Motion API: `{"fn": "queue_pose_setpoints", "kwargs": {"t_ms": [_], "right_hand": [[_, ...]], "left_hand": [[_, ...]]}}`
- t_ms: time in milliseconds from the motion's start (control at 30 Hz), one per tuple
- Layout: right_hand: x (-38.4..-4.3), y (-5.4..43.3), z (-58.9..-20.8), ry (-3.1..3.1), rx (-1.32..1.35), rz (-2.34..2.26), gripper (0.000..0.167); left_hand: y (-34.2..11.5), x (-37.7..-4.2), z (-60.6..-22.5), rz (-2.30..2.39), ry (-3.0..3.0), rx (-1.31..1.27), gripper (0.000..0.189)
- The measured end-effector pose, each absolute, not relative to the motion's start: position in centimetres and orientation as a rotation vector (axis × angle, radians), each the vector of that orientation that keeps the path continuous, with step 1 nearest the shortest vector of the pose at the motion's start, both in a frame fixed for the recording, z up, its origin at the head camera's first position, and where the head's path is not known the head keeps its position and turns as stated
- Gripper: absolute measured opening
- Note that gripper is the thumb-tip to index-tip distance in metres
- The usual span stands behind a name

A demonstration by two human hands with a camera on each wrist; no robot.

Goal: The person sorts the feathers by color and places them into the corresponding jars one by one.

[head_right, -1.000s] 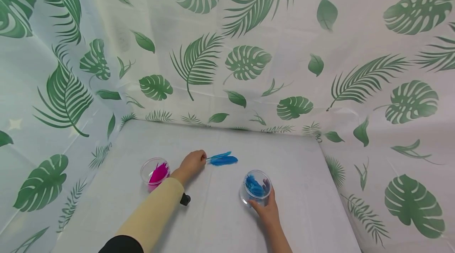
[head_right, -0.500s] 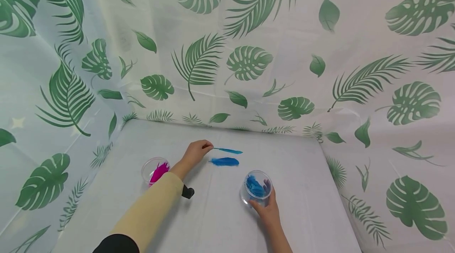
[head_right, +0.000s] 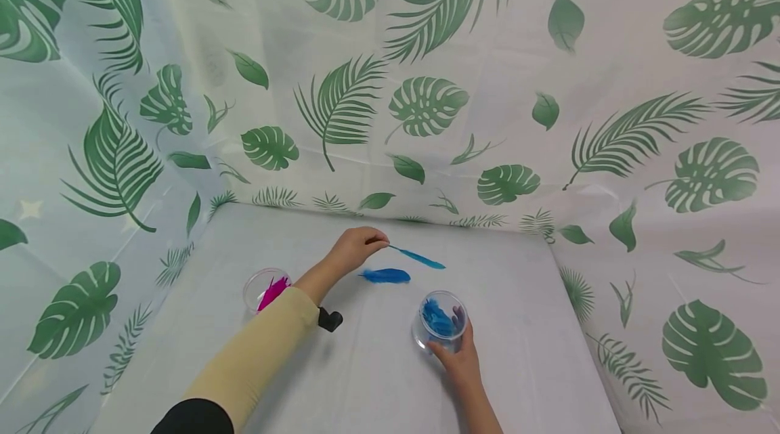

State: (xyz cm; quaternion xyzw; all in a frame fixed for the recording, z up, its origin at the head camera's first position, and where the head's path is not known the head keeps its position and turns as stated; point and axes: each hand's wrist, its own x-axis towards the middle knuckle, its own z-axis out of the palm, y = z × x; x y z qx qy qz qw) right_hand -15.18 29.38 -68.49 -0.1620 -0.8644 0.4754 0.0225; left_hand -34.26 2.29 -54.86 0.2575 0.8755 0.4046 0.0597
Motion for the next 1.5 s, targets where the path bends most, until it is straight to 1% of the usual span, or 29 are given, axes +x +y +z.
{"fn": "queue_pose_setpoints", "kwargs": {"t_ms": [167, 400, 533, 767, 1033, 1267, 1500], "right_hand": [[-15.1, 29.2, -68.4, -2.681, -0.534, 1.477, 0.115], [-15.1, 29.3, -68.4, -2.696, -0.556, 1.486, 0.116], [-15.2, 29.4, -68.5, -2.693, -0.56, 1.482, 0.116], [-15.1, 29.2, -68.9, -2.663, -0.498, 1.461, 0.113], [-15.2, 29.3, -68.6, -2.665, -0.517, 1.494, 0.114], [-15.2, 29.5, -68.4, -2.675, -0.514, 1.515, 0.115], [-15.1, 29.6, -68.7, -2.647, -0.45, 1.503, 0.112]], "left_hand": [[2.5, -34.0, -53.7, 1.206, 2.614, 0.867, 0.024], [2.6, -33.9, -51.4, 1.021, 2.579, 1.008, 0.022], [3.0, -33.7, -50.7, 0.959, 2.536, 1.094, 0.022], [4.6, -32.8, -51.3, 0.801, 2.518, 1.18, 0.019], [6.8, -31.5, -51.6, 0.678, 2.49, 1.256, 0.02], [8.7, -30.1, -53.1, 0.656, 2.473, 1.25, 0.018], [10.0, -28.9, -55.0, 0.669, 2.441, 1.256, 0.015]]}}
